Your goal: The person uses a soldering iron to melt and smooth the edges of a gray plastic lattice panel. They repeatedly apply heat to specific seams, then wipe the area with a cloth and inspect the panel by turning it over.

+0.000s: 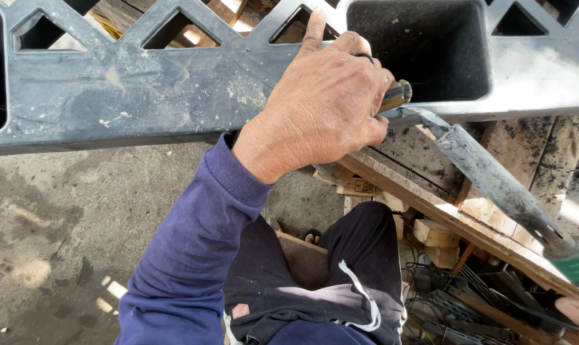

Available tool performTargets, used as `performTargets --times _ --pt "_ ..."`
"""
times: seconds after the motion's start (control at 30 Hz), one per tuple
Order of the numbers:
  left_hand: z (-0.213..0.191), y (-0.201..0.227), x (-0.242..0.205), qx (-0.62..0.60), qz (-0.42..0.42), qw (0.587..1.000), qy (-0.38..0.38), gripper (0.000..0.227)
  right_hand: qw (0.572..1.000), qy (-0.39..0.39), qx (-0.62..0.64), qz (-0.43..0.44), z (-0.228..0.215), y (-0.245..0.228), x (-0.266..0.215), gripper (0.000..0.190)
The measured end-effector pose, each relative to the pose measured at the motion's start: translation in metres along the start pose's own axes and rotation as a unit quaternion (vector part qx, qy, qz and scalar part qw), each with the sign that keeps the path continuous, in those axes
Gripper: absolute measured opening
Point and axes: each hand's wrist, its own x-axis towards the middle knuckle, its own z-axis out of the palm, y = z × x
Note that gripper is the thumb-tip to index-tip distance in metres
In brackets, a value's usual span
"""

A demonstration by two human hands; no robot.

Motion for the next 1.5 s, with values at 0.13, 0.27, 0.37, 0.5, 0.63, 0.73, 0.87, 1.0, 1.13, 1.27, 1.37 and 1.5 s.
performTargets --times 0.13,0.27,0.37,0.5,0.63,0.73,0.87,1.0,1.13,1.27,1.37,1.5 --pt "0.0 -0.001 0.001 0.005 0.007 1.0 0.0 0.02 0.999 -0.018 0.025 0.019 0.004 0.007 -0.002 0.113" --pt "0.0 -0.001 0.001 0.0 0.005 1.0 -0.002 0.021 0.999 -0.002 0.039 0.011 0.0 -0.014 -0.008 0.117" --pt "0.0 -0.001 0.001 -0.001 0.003 1.0 -0.003 0.02 0.999 -0.006 0.048 0.014 -0.005 -0.035 -0.004 0.116" --pt "-0.001 -0.001 0.0 -0.001 0.006 1.0 -0.001 0.02 0.998 0.012 0.057 0.015 -0.006 -0.056 -0.001 0.114" --pt "0.0 -0.001 -0.002 -0.007 0.013 1.0 0.01 0.022 0.998 0.017 0.066 0.016 -0.006 -0.064 -0.002 0.112" --pt "0.0 0.0 -0.002 0.004 0.008 1.0 0.0 0.022 0.997 0.016 0.069 0.015 -0.004 -0.066 0.001 0.111" --pt "0.001 0.0 0.0 0.01 0.01 1.0 0.001 0.022 0.997 0.015 0.073 0.014 -0.003 -0.067 0.002 0.109" --pt "0.001 -0.001 -0.001 0.003 0.018 1.0 0.008 0.023 0.997 0.017 0.074 0.014 -0.004 -0.068 0.001 0.107" --pt "0.003 -0.002 -0.001 0.006 0.014 1.0 0.006 0.022 0.997 0.02 0.075 0.012 -0.005 -0.073 0.001 0.105" --pt "0.004 -0.001 -0.001 0.01 0.013 1.0 0.005 0.023 0.997 0.022 0.077 0.01 -0.004 -0.076 0.003 0.103" --pt "0.002 0.0 -0.001 0.011 0.02 1.0 0.011 0.024 0.997 0.022 0.078 0.009 -0.004 -0.078 0.005 0.102" --pt "0.002 -0.001 -0.003 0.007 0.01 1.0 -0.008 0.022 0.996 0.023 0.084 0.008 -0.003 -0.085 0.007 0.1"
